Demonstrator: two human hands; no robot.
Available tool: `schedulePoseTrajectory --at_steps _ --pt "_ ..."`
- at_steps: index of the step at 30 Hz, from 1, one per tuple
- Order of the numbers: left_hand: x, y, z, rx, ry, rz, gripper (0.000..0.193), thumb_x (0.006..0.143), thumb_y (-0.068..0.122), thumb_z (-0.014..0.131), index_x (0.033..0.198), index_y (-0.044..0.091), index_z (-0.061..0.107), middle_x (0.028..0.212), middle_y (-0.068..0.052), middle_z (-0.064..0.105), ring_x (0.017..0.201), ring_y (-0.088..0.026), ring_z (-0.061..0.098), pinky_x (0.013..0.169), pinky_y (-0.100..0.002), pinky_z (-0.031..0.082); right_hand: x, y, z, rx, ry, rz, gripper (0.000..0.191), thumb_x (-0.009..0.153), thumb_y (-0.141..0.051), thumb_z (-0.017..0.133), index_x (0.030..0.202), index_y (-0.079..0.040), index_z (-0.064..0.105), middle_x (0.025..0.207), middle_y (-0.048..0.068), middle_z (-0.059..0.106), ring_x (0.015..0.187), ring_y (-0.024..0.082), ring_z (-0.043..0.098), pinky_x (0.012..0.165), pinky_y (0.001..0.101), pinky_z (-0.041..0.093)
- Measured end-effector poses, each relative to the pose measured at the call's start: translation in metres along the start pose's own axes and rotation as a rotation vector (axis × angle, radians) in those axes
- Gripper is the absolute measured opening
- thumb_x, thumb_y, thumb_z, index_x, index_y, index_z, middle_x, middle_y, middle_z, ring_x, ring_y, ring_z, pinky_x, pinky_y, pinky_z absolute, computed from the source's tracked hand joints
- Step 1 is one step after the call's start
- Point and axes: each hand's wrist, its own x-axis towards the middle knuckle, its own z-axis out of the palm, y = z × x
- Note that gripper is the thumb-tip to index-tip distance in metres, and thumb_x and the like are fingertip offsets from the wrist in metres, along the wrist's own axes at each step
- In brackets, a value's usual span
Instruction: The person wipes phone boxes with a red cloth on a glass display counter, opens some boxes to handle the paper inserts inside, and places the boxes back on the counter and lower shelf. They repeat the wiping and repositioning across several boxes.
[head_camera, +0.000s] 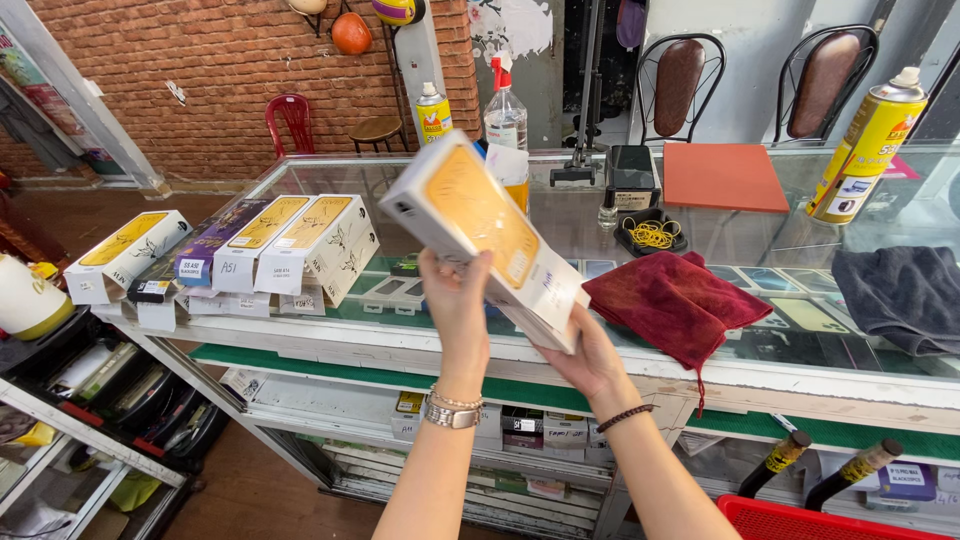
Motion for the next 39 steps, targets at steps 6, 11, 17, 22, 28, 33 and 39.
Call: schedulePoseTrajectory --at_steps 6,11,17,22,28,33,39 --pt "0.03 0.003 -0.061 -0.167 0.413 -0.038 0.069 0.083 0.021 0.074 0.14 0.006 0.037 0.13 -0.01 0.054 0.12 -0.02 0.055 0.101 -0.043 0.049 0.003 -0.031 -0.004 -0.126 0.206 0.054 0.057 0.085 -0.017 0.078 0.137 -0.01 0.054 0.13 0.008 0.062 0.122 0.023 0.059 0.101 0.0421 0.049" --pt "0.033 -0.001 -0.099 -0.395 0.486 -0.192 0.064 0.089 0.033 0.07 0.14 0.004 0.043 0.132 -0.014 0.054 0.124 -0.025 0.055 0.109 -0.045 0.048 0.031 -0.036 0.011 -0.394 0.309 -0.062 0.06 0.08 -0.013 0.077 0.133 -0.016 0.049 0.127 0.008 0.063 0.117 0.028 0.063 0.086 0.052 0.057" --pt "0.023 -0.024 -0.101 -0.807 0.282 -0.62 0.063 0.09 0.036 0.068 0.138 -0.001 0.049 0.137 -0.019 0.057 0.129 -0.032 0.057 0.108 -0.047 0.05 0.064 -0.04 0.016 -1.176 0.508 -0.2 0.086 0.088 -0.038 0.079 0.148 -0.008 0.027 0.13 0.018 0.055 0.116 0.032 0.064 0.086 0.0487 0.059" --pt "0.017 -0.024 -0.096 -0.821 0.142 -0.776 0.055 0.094 0.038 0.064 0.134 0.0 0.055 0.131 -0.016 0.065 0.118 -0.031 0.065 0.103 -0.045 0.054 0.04 -0.075 0.008 -2.046 0.553 -0.326 0.098 0.086 -0.06 0.071 0.161 -0.01 0.031 0.123 0.025 0.071 0.118 0.039 0.066 0.096 0.0456 0.055" --pt "0.007 -0.015 -0.08 -0.468 0.022 -0.851 0.054 0.088 0.04 0.058 0.129 0.006 0.058 0.124 -0.013 0.068 0.107 -0.028 0.071 0.088 -0.043 0.06 -0.028 -0.112 -0.014 -2.649 0.711 -0.818 0.059 0.069 -0.057 0.075 0.119 -0.024 0.071 0.129 0.013 0.068 0.121 0.037 0.059 0.089 0.0572 0.051" --pt "-0.008 -0.034 -0.059 0.02 0.0 -0.657 0.064 0.088 0.041 0.065 0.142 0.012 0.046 0.126 -0.011 0.064 0.116 -0.023 0.066 0.088 -0.039 0.057 -0.069 -0.126 -0.005 -1.882 0.715 -0.733 0.032 0.099 -0.035 0.069 0.117 -0.008 0.07 0.119 0.016 0.07 0.112 0.034 0.067 0.097 0.046 0.054" --pt "-0.039 -0.076 -0.026 0.227 -0.095 -0.222 0.075 0.095 0.034 0.065 0.156 0.002 0.034 0.133 -0.018 0.066 0.115 -0.02 0.067 0.094 -0.031 0.056 -0.102 -0.009 0.068 -1.887 0.192 -1.126 0.041 0.087 -0.017 0.071 0.126 -0.01 0.066 0.127 0.02 0.063 0.116 0.038 0.062 0.097 0.046 0.05"
